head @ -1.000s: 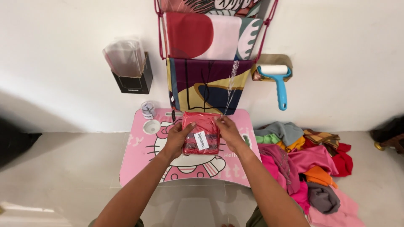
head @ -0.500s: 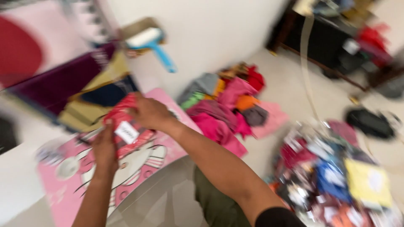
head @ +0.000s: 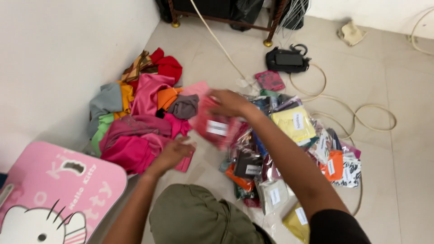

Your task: The person picks up a piece of fabric from a pile on the floor, unfolds it, spreads it out on a small pink table, and uses a lint roller to clean both sides of the fabric before folding it.

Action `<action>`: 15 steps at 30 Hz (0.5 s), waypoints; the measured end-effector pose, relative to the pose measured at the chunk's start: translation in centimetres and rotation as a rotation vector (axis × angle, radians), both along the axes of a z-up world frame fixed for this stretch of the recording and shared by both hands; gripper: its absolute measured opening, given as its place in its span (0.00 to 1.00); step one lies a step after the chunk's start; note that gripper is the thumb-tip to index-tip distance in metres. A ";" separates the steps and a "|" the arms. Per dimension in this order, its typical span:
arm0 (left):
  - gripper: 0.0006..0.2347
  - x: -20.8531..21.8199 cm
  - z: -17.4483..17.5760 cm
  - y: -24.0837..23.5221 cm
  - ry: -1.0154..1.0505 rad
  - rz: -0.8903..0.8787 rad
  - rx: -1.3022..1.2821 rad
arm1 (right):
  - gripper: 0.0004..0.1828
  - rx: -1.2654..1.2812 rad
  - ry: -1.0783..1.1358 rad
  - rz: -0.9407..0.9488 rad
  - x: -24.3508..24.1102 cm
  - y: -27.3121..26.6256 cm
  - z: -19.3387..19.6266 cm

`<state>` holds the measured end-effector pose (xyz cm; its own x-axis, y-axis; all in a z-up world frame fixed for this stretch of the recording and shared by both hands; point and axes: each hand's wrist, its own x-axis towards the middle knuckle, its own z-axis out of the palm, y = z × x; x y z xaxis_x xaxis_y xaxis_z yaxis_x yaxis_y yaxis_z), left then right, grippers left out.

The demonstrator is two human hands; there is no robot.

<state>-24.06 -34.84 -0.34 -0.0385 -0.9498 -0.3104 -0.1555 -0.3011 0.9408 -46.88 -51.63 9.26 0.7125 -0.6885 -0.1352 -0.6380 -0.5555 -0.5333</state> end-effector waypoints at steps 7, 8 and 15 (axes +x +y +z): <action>0.30 -1.7 -7.9 -2.3 -0.205 -0.136 0.203 | 0.32 0.161 0.405 -0.241 -16.1 -3.9 -9.9; 0.30 -1.3 -7.3 -1.4 -0.273 -0.148 0.202 | 0.34 0.147 0.494 -0.262 -16.7 -4.1 -10.6; 0.28 6.8 -4.7 10.0 -0.895 -0.428 0.133 | 0.39 -0.117 1.036 -0.198 -20.5 -10.2 -19.3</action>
<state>-17.30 -24.85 -5.02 -0.0694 -0.8662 -0.4949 -0.9098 -0.1485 0.3875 -67.33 -61.85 -10.07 0.1616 -0.8276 -0.5375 -0.8349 -0.4050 0.3727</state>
